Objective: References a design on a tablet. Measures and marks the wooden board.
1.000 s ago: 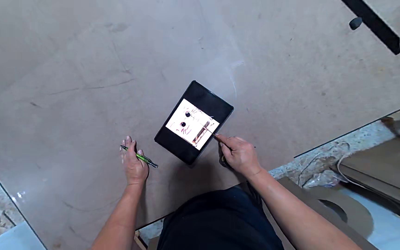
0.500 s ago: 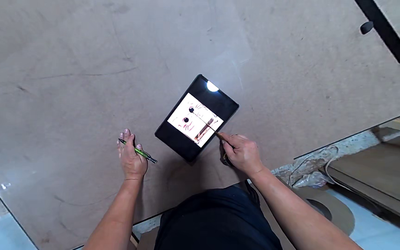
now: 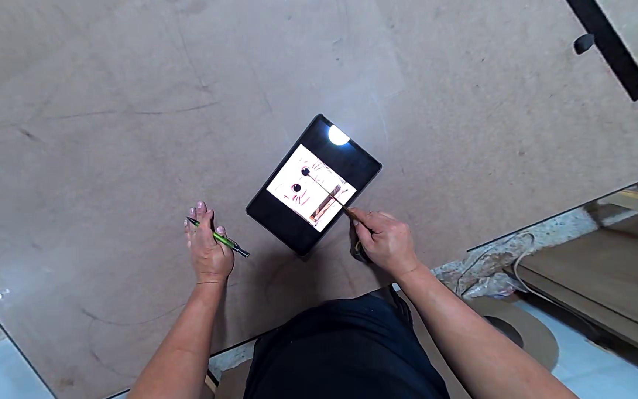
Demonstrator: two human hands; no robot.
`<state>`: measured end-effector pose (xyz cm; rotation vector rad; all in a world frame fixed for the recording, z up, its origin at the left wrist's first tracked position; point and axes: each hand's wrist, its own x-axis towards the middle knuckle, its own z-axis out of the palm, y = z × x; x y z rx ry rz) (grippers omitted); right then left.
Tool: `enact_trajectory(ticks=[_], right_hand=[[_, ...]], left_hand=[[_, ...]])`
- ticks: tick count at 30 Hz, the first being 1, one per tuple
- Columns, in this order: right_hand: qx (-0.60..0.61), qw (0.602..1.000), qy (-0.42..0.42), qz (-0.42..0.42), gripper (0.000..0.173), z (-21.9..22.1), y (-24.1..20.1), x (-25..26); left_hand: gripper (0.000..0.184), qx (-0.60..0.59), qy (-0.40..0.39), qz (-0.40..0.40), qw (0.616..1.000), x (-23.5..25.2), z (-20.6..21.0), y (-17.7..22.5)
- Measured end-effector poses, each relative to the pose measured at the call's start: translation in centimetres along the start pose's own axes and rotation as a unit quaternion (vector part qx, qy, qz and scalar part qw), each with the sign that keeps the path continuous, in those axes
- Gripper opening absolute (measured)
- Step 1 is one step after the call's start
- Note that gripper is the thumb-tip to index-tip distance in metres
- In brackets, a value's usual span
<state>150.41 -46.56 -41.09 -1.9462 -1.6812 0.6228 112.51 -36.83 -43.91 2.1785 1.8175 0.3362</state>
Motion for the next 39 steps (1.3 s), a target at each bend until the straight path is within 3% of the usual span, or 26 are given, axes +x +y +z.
enact_trajectory(ticks=[39], right_hand=[[-0.012, 1.0, -0.01, 0.007, 0.029, -0.06, -0.31, 0.03]], left_hand=[[0.049, -0.025, 0.014, 0.012, 1.0, 0.19, 0.11, -0.25]])
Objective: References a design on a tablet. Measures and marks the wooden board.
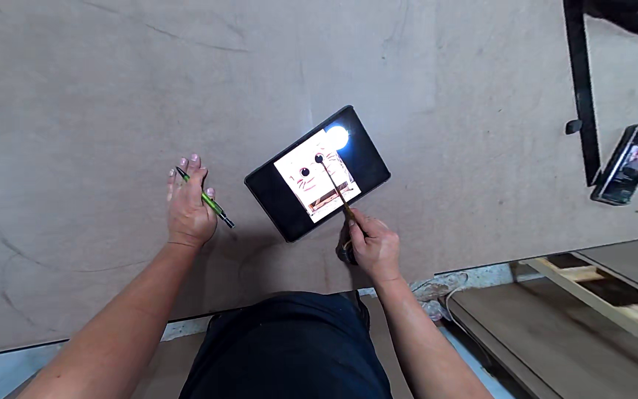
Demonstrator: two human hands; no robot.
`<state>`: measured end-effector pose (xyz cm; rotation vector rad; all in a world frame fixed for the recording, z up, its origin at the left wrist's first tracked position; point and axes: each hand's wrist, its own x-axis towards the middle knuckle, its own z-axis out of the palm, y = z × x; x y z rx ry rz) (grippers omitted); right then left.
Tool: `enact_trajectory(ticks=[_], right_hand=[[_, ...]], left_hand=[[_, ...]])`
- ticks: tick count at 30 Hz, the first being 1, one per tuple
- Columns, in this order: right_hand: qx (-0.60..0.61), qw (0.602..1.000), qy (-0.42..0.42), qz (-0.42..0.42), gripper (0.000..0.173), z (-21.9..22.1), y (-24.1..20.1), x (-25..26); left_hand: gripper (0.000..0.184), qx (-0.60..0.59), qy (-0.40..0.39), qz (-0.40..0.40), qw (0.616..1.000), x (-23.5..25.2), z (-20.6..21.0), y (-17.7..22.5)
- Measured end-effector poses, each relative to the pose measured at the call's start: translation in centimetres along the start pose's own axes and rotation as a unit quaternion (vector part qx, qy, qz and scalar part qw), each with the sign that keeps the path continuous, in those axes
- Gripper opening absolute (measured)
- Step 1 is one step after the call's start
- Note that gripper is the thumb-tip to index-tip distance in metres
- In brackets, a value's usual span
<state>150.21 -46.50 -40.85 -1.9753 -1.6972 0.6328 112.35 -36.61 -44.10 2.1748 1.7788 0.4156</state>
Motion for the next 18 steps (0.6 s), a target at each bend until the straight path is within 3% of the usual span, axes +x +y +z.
enact_trajectory(ticks=[18], right_hand=[[-0.003, 1.0, 0.002, -0.007, 0.029, 0.0, 0.0, 0.07]], left_hand=[[0.049, 0.003, 0.008, 0.001, 1.0, -0.06, 0.14, -0.25]])
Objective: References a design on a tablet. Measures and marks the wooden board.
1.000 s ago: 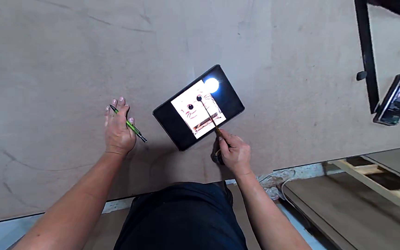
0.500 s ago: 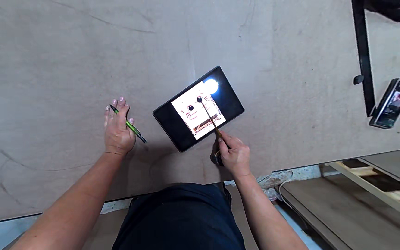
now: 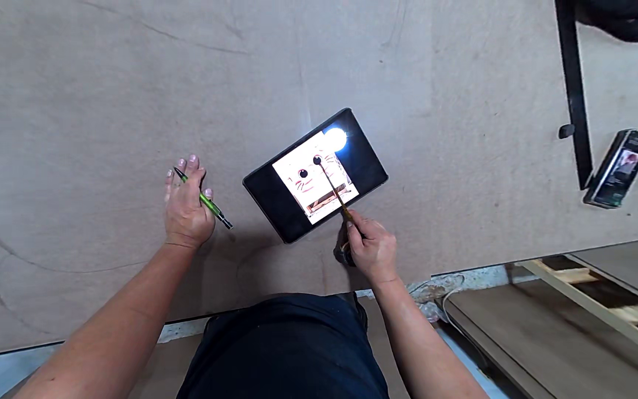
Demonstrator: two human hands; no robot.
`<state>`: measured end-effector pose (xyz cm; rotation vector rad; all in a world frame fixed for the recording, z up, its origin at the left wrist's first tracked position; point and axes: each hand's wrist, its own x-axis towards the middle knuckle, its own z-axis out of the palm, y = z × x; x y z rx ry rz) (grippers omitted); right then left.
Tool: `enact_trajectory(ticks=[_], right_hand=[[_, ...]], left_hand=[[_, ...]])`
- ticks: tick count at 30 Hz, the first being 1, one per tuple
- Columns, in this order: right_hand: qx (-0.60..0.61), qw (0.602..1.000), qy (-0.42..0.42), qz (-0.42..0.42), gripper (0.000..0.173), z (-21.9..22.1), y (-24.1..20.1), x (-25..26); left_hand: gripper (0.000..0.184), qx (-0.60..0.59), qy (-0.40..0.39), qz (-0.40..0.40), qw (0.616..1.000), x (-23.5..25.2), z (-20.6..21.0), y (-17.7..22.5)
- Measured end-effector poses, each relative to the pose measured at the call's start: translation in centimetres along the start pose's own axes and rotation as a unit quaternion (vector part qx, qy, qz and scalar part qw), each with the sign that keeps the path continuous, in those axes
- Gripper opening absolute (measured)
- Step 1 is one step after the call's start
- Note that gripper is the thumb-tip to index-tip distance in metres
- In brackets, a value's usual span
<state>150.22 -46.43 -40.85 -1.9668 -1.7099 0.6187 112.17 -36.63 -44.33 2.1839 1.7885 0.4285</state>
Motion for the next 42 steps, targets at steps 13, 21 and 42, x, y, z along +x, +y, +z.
enact_trajectory(ticks=[13, 21, 42], right_hand=[[0.303, 0.924, 0.085, 0.217, 0.028, -3.8, 1.8, 6.4], [0.274, 0.935, -0.044, 0.219, 0.029, 0.3, -3.9, 6.3], [0.163, 0.854, -0.479, 0.122, 0.033, -5.2, -2.5, -5.2]], left_hand=[[0.048, -0.035, -0.046, -0.044, 0.997, 0.6, -1.8, 1.5], [0.044, -0.217, -0.066, -0.222, 0.948, -3.5, -6.5, 3.3], [0.032, -0.315, -0.243, -0.109, 0.911, -9.4, -3.6, 12.6]])
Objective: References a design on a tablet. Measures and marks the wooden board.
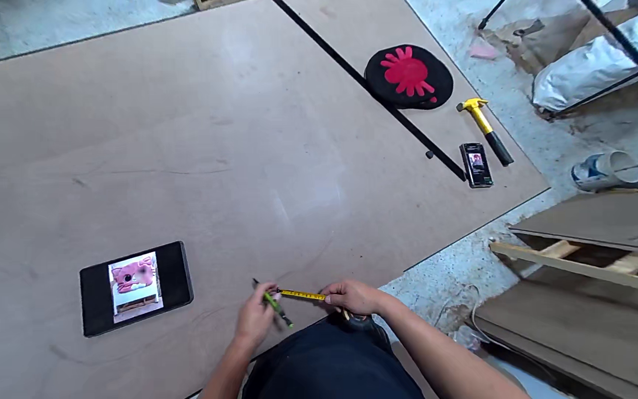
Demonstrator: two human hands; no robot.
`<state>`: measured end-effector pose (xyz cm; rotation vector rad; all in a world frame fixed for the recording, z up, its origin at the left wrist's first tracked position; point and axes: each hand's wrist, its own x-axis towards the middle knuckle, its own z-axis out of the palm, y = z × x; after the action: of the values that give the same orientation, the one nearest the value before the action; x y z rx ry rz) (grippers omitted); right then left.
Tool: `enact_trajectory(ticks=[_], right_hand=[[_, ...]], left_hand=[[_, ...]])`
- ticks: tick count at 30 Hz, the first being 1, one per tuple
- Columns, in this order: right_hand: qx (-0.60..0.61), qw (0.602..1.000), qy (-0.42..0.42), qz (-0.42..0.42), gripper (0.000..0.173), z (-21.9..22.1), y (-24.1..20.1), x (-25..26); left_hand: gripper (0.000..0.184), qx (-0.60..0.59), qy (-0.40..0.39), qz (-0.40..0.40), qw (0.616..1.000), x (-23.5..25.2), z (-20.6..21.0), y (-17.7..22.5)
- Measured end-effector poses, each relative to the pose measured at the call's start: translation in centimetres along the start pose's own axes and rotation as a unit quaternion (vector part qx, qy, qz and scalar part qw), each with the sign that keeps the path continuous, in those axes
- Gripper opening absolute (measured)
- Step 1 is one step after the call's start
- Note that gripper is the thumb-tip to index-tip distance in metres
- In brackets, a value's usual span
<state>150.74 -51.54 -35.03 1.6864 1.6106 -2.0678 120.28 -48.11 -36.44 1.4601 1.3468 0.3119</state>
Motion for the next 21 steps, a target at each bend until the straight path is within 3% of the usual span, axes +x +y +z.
enact_trajectory(ticks=[3, 6, 8, 14, 21], right_hand=[[0.017, 1.0, 0.017, 0.01, 0.032, 0.3, 1.6, -0.9], [0.084, 0.996, 0.042, 0.013, 0.031, 0.9, 2.7, -1.4], [0.142, 0.986, 0.079, 0.028, 0.03, 1.4, 3.5, -1.9], [0.336, 0.919, 0.196, 0.064, 0.025, 5.6, 9.4, -3.6], [0.381, 0.875, 0.256, 0.153, 0.027, 6.8, 8.3, -3.4]], left_hand=[[0.028, 0.039, -0.031, -0.038, 0.998, 1.3, 2.7, 1.4], [0.019, 0.052, -0.034, -0.1, 0.993, 3.5, 2.9, 4.0], [0.02, 0.085, -0.027, -0.098, 0.991, 5.7, 2.6, 5.9], [0.022, 0.248, -0.043, 0.01, 0.968, 15.0, 3.1, 9.3], [0.02, 0.333, -0.076, 0.105, 0.934, 20.0, 4.7, 10.9]])
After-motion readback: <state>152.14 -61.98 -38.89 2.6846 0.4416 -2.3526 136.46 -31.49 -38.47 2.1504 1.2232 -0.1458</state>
